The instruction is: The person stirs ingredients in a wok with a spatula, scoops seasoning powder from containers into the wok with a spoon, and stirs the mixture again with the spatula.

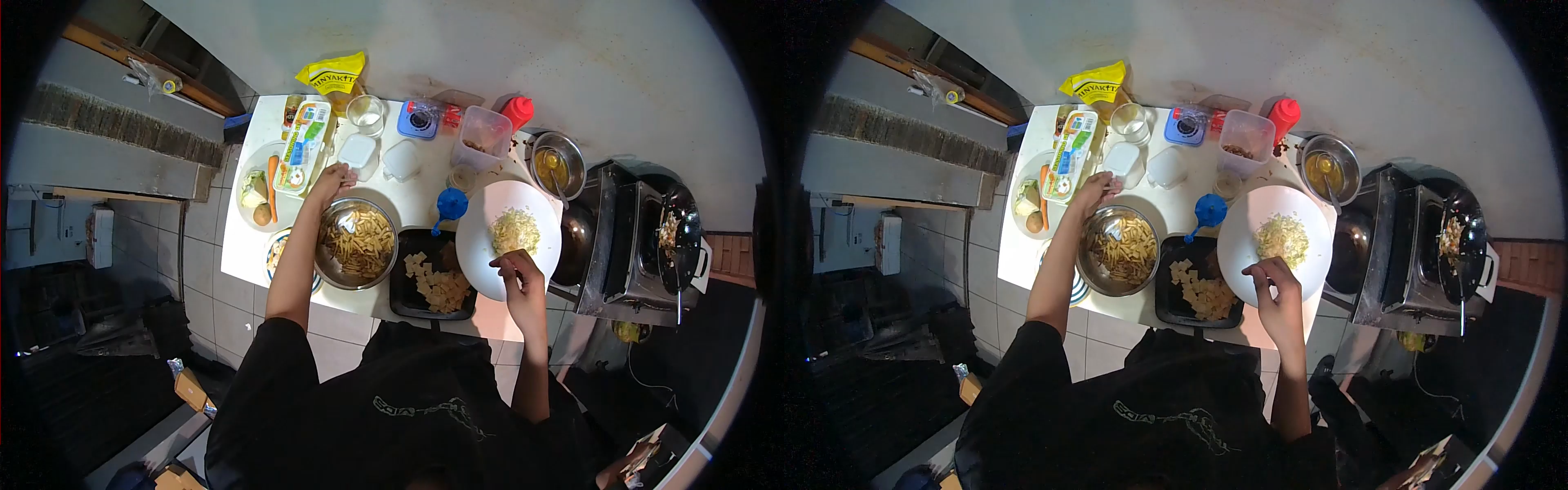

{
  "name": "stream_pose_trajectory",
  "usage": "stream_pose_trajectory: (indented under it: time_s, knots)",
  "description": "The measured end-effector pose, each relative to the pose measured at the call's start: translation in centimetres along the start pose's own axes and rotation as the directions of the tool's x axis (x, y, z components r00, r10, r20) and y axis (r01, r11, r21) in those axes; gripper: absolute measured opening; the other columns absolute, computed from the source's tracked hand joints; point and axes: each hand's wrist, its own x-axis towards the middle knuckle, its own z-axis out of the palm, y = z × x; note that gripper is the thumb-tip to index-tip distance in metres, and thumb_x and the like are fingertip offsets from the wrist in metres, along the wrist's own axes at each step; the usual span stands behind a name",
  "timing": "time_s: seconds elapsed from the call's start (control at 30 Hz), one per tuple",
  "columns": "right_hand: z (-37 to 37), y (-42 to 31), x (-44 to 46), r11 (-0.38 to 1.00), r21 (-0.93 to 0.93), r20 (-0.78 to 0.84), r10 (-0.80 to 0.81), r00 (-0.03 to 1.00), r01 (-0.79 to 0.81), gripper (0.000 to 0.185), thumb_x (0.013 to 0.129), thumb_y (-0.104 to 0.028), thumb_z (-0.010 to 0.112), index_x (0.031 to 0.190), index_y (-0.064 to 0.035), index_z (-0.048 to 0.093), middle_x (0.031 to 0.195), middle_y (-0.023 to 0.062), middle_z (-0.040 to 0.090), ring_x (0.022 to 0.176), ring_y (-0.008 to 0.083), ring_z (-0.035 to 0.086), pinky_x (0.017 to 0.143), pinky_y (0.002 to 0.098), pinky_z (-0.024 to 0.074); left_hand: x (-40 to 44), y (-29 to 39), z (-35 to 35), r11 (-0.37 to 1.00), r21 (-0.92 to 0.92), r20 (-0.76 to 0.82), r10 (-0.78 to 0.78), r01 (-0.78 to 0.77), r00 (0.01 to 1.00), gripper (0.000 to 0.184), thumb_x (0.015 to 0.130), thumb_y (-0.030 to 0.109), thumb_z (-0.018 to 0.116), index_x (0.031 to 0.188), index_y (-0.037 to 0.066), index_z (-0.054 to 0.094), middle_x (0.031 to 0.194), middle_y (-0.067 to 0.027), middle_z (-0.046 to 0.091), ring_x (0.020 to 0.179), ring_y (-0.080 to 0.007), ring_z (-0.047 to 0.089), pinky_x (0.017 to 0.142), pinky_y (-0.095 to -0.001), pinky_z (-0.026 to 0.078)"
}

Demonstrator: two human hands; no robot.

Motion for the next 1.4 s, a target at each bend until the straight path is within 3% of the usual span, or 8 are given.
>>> stream_pose_trajectory:
  time_s: [0.27, 0.37, 0.57, 0.67, 0.83, 0.97, 1.07, 1.4]
  knots:
    - [-0.2, -0.9, -0.3, 0.999, 0.024, 0.003, 0.029, 1.000, -0.029, 0.011, 0.093, -0.004, 0.056, 0.090, 0.0019, 0.065, 0.085, 0.0107, 0.061, 0.080, 0.0214, 0.060, 0.075, 0.0307, 0.0457, -5.0, 1.8, 1.0, 0.959, -0.119, 0.070, 0.265, -0.256, 0.962, 0.022, 0.100, 0.026, 0.050, 0.095, 0.005, 0.057, 0.081, -0.0006, 0.057, 0.070, -0.0086, 0.049, 0.068, -0.0216, 0.042]
    - [-0.2, -1.9, 0.1, 0.994, 0.041, 0.004, -0.106, 0.994, 0.106, 0.018, 0.097, -0.008, 0.053, 0.089, 0.0046, 0.061, 0.086, 0.0064, 0.057, 0.076, 0.0124, 0.053, 0.069, 0.0260, 0.0425, -8.3, 1.7, 0.4, 0.943, -0.043, 0.166, 0.332, -0.330, 0.928, 0.024, 0.101, 0.027, 0.049, 0.091, 0.006, 0.056, 0.083, 0.0008, 0.056, 0.072, -0.0070, 0.047, 0.070, -0.0209, 0.041]
    - [1.1, -8.2, 1.9, 0.963, 0.018, 0.110, -0.268, 0.957, 0.268, 0.007, 0.091, -0.002, 0.058, 0.091, 0.0003, 0.064, 0.085, 0.0104, 0.059, 0.079, 0.0230, 0.060, 0.073, 0.0303, 0.0458, -19.5, 4.2, 2.6, 0.962, -0.010, -0.028, 0.272, -0.273, 0.962, 0.010, 0.095, 0.011, 0.056, 0.100, 0.004, 0.058, 0.086, 0.0002, 0.059, 0.074, -0.0087, 0.052, 0.069, -0.0235, 0.043]
    - [2.6, -10.5, 3.7, 0.940, 0.025, 0.239, -0.336, 0.911, 0.341, 0.006, 0.090, -0.003, 0.060, 0.093, -0.0009, 0.064, 0.090, 0.0106, 0.058, 0.079, 0.0263, 0.060, 0.073, 0.0324, 0.0471, -22.1, 4.3, 2.6, 0.938, 0.053, 0.057, 0.339, -0.342, 0.939, 0.023, 0.090, 0.004, 0.058, 0.113, 0.000, 0.059, 0.095, -0.0036, 0.066, 0.088, -0.0117, 0.062, 0.078, -0.0243, 0.048]
    - [4.2, -13.8, 6.4, 0.611, -0.305, 0.351, -0.640, 0.683, 0.730, 0.010, 0.082, -0.007, 0.065, 0.093, -0.0054, 0.065, 0.109, 0.0101, 0.054, 0.097, 0.0288, 0.056, 0.082, 0.0385, 0.0483, -26.4, 5.6, 5.2, 0.912, 0.039, 0.030, 0.406, -0.407, 0.913, 0.020, 0.092, 0.000, 0.055, 0.111, 0.000, 0.061, 0.094, -0.0008, 0.065, 0.086, -0.0067, 0.058, 0.077, -0.0238, 0.047]
    - [5.4, -14.5, 7.7, 0.261, -0.583, 0.519, -0.609, 0.600, 0.769, 0.013, 0.074, -0.010, 0.064, 0.086, -0.0075, 0.069, 0.115, 0.0101, 0.052, 0.110, 0.0301, 0.050, 0.089, 0.0410, 0.0435, -27.8, 6.1, 6.9, 0.853, 0.095, -0.002, 0.516, -0.513, 0.857, 0.025, 0.090, -0.005, 0.053, 0.112, 0.000, 0.061, 0.087, 0.0014, 0.063, 0.077, -0.0035, 0.055, 0.066, -0.0201, 0.043]
    - [6.1, -14.9, 8.0, 0.154, -0.663, 0.515, -0.618, 0.595, 0.733, 0.013, 0.072, -0.010, 0.063, 0.083, -0.0069, 0.070, 0.116, 0.0110, 0.052, 0.111, 0.0314, 0.048, 0.090, 0.0401, 0.0411, -28.6, 6.5, 7.2, 0.819, 0.122, -0.021, 0.567, -0.561, 0.823, 0.028, 0.087, -0.009, 0.051, 0.112, -0.001, 0.060, 0.086, -0.0009, 0.062, 0.077, -0.0036, 0.053, 0.066, -0.0191, 0.042]
    - [5.3, -17.9, 6.0, 0.242, -0.615, 0.472, -0.649, 0.597, 0.750, 0.023, 0.073, -0.003, 0.061, 0.096, -0.0016, 0.063, 0.106, 0.0135, 0.054, 0.100, 0.0305, 0.055, 0.082, 0.0407, 0.0461, -29.7, 7.3, 7.5, 0.771, 0.193, -0.057, 0.626, -0.607, 0.777, 0.024, 0.086, -0.009, 0.054, 0.109, -0.001, 0.060, 0.084, -0.0058, 0.062, 0.076, -0.0092, 0.054, 0.069, -0.0244, 0.044]
